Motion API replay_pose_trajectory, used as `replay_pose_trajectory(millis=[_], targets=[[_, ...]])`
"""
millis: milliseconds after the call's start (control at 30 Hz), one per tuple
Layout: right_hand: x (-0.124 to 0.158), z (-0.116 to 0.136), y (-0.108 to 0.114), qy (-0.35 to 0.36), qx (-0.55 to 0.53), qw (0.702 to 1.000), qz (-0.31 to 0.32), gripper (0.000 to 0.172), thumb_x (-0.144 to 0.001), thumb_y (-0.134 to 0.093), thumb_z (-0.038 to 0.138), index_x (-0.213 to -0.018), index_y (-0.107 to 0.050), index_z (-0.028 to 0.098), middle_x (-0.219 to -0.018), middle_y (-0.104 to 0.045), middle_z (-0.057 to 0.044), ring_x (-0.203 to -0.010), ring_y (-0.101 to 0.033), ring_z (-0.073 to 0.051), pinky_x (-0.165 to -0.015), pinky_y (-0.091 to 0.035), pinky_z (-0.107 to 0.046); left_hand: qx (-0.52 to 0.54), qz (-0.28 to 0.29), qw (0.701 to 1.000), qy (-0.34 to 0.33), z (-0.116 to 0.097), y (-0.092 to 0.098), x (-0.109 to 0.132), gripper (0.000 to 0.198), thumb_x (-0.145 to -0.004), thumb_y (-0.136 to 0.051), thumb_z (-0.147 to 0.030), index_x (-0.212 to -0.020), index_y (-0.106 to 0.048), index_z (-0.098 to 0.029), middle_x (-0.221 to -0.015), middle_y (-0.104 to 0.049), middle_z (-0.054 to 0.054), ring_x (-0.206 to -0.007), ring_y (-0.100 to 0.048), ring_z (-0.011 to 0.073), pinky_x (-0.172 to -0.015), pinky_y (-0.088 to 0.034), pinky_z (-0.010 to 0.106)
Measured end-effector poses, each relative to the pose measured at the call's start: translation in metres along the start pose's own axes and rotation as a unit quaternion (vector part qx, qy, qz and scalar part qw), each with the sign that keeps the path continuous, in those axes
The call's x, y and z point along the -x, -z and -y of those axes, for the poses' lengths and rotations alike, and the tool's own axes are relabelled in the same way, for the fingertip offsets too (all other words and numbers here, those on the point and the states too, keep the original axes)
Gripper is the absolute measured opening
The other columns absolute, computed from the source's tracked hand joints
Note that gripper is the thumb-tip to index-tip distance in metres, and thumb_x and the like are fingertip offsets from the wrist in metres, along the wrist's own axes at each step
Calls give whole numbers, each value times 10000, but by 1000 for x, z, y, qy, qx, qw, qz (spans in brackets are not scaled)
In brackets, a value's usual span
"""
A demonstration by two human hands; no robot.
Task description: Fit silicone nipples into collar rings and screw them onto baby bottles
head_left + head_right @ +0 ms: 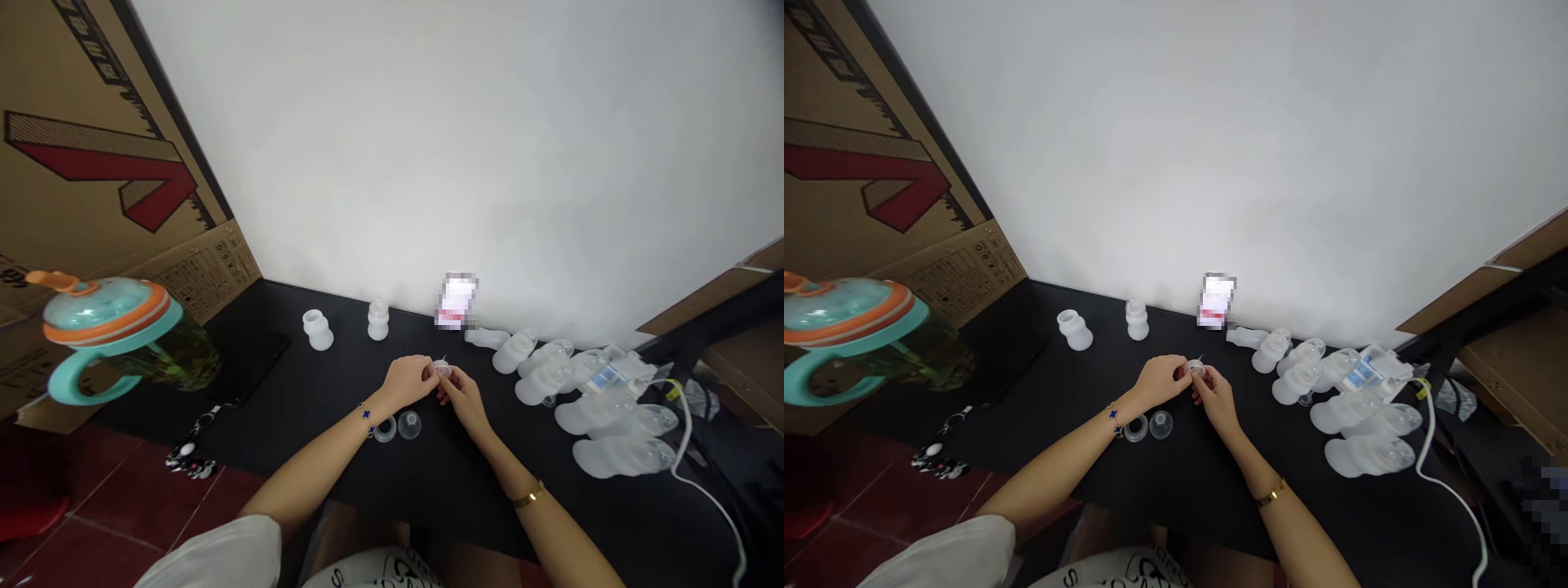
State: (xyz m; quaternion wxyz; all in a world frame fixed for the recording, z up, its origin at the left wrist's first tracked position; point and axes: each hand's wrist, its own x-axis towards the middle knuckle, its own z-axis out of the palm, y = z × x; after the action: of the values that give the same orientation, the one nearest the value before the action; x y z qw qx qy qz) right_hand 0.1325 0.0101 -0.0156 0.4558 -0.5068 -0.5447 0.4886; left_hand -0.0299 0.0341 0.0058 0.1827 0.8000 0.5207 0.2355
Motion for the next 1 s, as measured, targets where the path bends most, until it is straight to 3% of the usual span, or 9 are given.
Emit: replay_pose_trajectory(millis=[1000], targets=[[1, -3, -1, -1, 14, 1000, -4, 479, -804, -659, 658, -905, -686, 191, -593, -582, 12, -520, -554, -152, -479, -471, -260, 2, 19, 999, 26, -6, 4, 0, 228, -912, -545, -347, -738, -597, -210, -760, -673, 3, -704, -612, 159, -598, -334, 277]])
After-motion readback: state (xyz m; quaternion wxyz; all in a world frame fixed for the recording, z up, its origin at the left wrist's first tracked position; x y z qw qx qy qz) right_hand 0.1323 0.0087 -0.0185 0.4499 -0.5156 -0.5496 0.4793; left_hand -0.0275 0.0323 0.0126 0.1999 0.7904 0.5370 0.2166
